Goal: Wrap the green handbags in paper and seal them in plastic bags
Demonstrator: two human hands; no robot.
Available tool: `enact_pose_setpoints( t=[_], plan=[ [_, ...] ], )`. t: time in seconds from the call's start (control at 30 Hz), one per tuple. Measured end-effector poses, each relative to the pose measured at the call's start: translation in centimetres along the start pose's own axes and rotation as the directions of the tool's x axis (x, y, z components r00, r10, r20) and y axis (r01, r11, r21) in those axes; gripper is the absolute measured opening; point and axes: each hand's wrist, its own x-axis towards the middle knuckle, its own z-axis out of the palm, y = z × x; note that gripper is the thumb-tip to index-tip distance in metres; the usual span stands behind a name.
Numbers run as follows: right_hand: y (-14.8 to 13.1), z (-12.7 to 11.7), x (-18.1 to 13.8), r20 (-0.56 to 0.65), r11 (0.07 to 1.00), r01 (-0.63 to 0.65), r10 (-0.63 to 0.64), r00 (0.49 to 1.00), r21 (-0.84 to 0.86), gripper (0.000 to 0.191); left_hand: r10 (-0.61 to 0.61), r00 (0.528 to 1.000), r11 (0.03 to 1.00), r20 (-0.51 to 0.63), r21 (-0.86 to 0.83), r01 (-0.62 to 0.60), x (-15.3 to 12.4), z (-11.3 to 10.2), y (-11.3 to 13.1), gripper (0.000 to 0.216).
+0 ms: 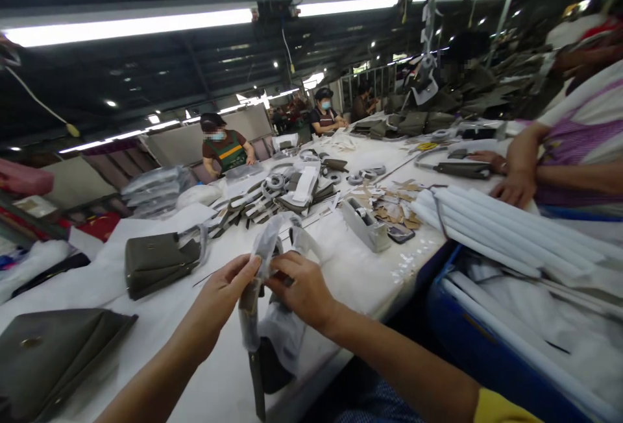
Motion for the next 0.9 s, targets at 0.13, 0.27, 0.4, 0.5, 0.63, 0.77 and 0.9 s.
enact_pose_setpoints(
  t=[0.13,0.27,0.4,0.5,0.63,0.77,0.9],
  plan=[
    [0.4,-2.4,-0.8,0.120,0.987,0.161,-0.158,0.980,-0.014,0.021,-0.028,0.999,0.998,-0.034,0.059,0.029,-0.2,0.0,0.2,0.047],
    [3.9,-9.0,-1.5,0.027,0.984,0.138,-0.136,0.990,-0.115,0.018,-0.036,0.998,0.995,-0.059,0.092,0.041,-0.4,-1.2,-0.9,0.047],
    [10.4,-17.3,-0.5,-0.167,0.844,-0.263,0.208,0.964,-0.468,0.023,-0.040,0.995,0.997,-0.089,-0.074,0.034,-0.3,-2.1,-1.8,0.046],
    [15.6,-21.8,1.4,-0.228,0.717,-0.399,0.328,0.917,-0.572,0.027,-0.078,0.989,0.971,-0.123,-0.233,0.048,-0.1,-1.8,-1.4,0.048],
    [21.3,-23.6,4.6,-0.188,0.585,-0.461,0.467,0.864,-0.667,0.025,-0.103,0.976,0.960,-0.190,-0.277,0.047,-0.2,-1.1,-0.9,0.053],
    [26.0,-22.6,7.6,-0.164,0.444,-0.490,0.593,0.788,-0.750,0.022,-0.118,0.961,0.986,-0.251,-0.148,0.083,-0.9,-1.2,-2.0,0.063],
    [29.5,-21.4,9.3,-0.169,0.322,-0.510,0.692,0.702,-0.798,0.029,-0.135,0.940,0.989,-0.315,-0.105,0.106,-1.3,-1.8,-3.1,0.069]
  ],
)
